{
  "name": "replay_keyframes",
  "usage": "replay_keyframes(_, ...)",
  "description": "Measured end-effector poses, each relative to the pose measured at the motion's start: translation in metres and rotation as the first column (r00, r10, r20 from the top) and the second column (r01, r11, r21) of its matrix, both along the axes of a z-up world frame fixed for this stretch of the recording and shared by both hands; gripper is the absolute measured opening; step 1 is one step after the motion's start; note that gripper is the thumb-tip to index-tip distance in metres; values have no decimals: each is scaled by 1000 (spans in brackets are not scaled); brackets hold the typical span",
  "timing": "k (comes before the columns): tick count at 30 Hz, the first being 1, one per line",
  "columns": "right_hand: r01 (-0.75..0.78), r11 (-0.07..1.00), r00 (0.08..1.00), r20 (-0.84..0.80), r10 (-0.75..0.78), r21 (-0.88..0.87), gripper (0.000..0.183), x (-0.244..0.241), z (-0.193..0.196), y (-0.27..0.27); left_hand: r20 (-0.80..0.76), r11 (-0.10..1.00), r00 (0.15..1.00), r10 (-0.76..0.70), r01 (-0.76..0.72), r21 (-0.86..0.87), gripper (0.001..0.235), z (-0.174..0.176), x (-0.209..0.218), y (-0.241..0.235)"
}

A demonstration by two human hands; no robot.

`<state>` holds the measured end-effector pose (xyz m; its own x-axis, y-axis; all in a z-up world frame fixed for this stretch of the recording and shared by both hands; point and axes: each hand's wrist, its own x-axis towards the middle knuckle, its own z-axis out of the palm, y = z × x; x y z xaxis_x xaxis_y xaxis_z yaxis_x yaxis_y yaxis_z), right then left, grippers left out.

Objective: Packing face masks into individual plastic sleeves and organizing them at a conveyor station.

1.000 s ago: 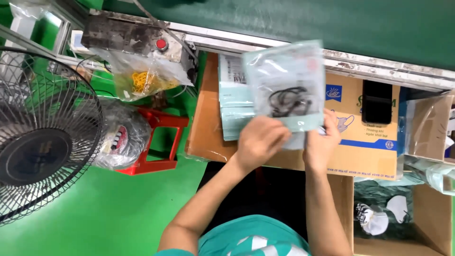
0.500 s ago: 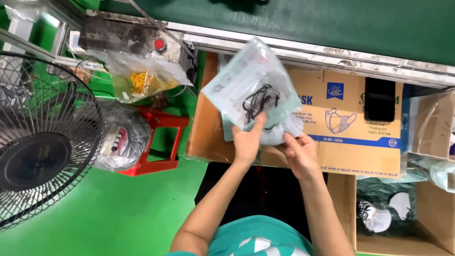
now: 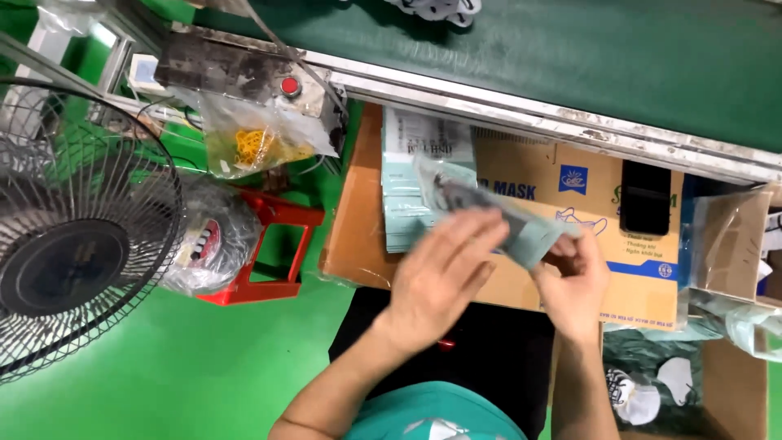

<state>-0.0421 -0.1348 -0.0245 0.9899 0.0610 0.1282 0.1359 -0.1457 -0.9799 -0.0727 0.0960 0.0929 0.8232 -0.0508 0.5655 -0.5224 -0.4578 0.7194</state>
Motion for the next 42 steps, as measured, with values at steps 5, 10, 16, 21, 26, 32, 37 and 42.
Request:
replay_keyframes(5, 4, 927, 985, 162, 61, -375, 36, -18, 7, 7, 8, 992, 993, -122, 122, 15, 29, -24, 17, 0)
replay_keyframes(10, 308, 951, 910, 278, -307, 40, 29, -3, 82, 51, -340, 765, 939, -49, -184, -617, 12, -53, 2, -13)
replay_keyframes(16, 118, 868, 985, 52, -163, 482, 18, 7, 11, -7, -161, 919, 987, -5, -59, -390, 16, -38, 3, -7)
replay_keyframes(21, 49, 841, 991, 80, -110, 539, 9, 0, 3, -18, -122, 960, 992, -15, -20, -279, 7, -45, 1, -8)
replay_keyframes(26, 74, 788, 989, 55, -136, 612, 7, -5, 10, -5, -184, 921, 980, -75, -2, -389, 9, -45, -1, -18)
replay_keyframes(32, 107, 860, 992, -118, -55, 499, 10, -10, 6, 5, -94, 962, 996, -4, -22, -273, 5, -50, -2, -16)
replay_keyframes(37, -135, 714, 975, -36, 220, 687, 3, -10, 2, 10, -217, 901, 966, -142, 35, -433, 8, -41, -1, -18)
replay_keyframes(42, -91, 870, 992, -33, 122, 484, 11, -6, -6, 6, -214, 944, 976, -40, -33, -327, 8, -64, -3, -25)
